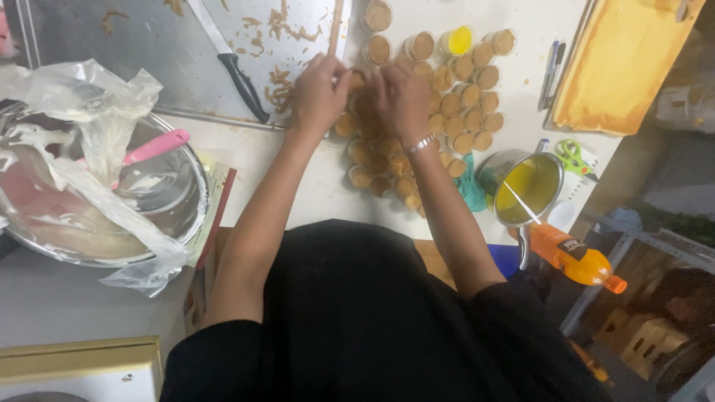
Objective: Assembling small dessert cups by placing cookie bases into plastic containers.
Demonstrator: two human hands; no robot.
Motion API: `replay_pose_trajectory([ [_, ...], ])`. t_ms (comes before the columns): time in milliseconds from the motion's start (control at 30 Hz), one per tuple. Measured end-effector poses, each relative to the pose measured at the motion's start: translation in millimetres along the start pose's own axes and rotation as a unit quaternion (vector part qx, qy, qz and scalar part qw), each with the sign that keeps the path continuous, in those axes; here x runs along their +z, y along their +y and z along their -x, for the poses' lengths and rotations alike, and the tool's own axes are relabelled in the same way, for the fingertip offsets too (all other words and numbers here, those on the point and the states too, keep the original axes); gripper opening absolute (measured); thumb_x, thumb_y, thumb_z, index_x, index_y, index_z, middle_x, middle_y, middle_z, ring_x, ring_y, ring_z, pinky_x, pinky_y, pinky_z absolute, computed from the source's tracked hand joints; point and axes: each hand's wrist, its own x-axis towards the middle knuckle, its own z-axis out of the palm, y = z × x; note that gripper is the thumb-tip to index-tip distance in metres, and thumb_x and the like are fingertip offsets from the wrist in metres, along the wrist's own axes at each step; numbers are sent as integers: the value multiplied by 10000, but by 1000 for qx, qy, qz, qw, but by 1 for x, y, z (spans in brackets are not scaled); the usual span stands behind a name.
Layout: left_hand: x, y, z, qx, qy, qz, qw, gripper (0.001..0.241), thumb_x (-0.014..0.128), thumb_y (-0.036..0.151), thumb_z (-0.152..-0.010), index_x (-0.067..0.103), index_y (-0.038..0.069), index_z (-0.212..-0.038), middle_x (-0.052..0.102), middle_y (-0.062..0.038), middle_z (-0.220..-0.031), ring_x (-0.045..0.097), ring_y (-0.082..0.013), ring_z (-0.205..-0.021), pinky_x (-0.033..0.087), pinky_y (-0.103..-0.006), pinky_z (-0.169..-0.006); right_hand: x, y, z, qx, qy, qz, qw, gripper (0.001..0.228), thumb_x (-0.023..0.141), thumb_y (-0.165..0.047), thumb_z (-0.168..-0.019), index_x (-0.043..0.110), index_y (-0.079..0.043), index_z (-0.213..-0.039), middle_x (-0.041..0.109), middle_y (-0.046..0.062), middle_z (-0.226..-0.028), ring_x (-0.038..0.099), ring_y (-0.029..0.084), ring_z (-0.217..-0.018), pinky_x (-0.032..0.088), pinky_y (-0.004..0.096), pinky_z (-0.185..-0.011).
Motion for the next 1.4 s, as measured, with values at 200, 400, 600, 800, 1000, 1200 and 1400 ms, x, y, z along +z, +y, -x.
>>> replay_pose_trajectory([
  [200,5,-31,87,-26,32,87,995,421,533,36,-1019,531,69,-1439,681,-147,-1126,722,-286,-1018,560,-417,-887,-12,27,150,-5,-3,-39,999,95,622,-65,-957,632,-71,-1052,628,171,-915,612,412,-816,474,496,-666],
  [400,13,-36,171,-30,-66,100,992,1036,790,41,-800,159,36,-1622,240,-241,-1615,583,-346,-1244,598,-359,-918,-10,61,333,284,92,-244,923,330,764,-54,-913,499,-45,-1109,536,51,-918,524,148,-698,452,311,-626],
  [600,54,-32,179,15,-86,89,992,1501,1011,163,-650,-133,17,-1610,-119,-314,-1689,209,-457,-1562,608,-350,-898,18,88,362,412,132,-326,841,941,906,-97,-774,242,-20,-1437,559,37,-961,587,80,-737,539,244,-636],
  [800,74,-19,163,16,-45,45,998,1656,1071,265,-573,-225,11,-1573,-122,-310,-1668,55,-469,-1583,330,-469,-1232,13,80,318,437,61,-284,852,1235,943,-125,-699,76,28,-1565,622,107,-952,640,138,-665,563,279,-592],
  [1000,76,-12,144,16,-35,61,997,1673,1083,339,-581,-221,-11,-1568,-76,-331,-1680,94,-474,-1583,220,-482,-1303,12,79,296,364,100,-323,868,1243,942,-158,-746,31,76,-1557,679,159,-1145,713,145,-764,592,262,-656],
  [1200,82,-8,124,27,-18,37,999,1655,1091,352,-589,-184,-13,-1579,-17,-325,-1678,113,-477,-1576,206,-489,-1304,-1,71,258,388,108,-323,856,1216,916,-160,-741,56,54,-1573,701,181,-1013,687,160,-694,580,276,-577],
  [1400,99,-14,95,41,14,1,999,1656,1099,346,-566,-165,0,-1578,-5,-310,-1676,103,-462,-1571,188,-479,-1298,27,119,245,307,155,-281,896,1186,965,-186,-790,95,66,-1556,693,171,-1112,697,172,-844,608,279,-641],
])
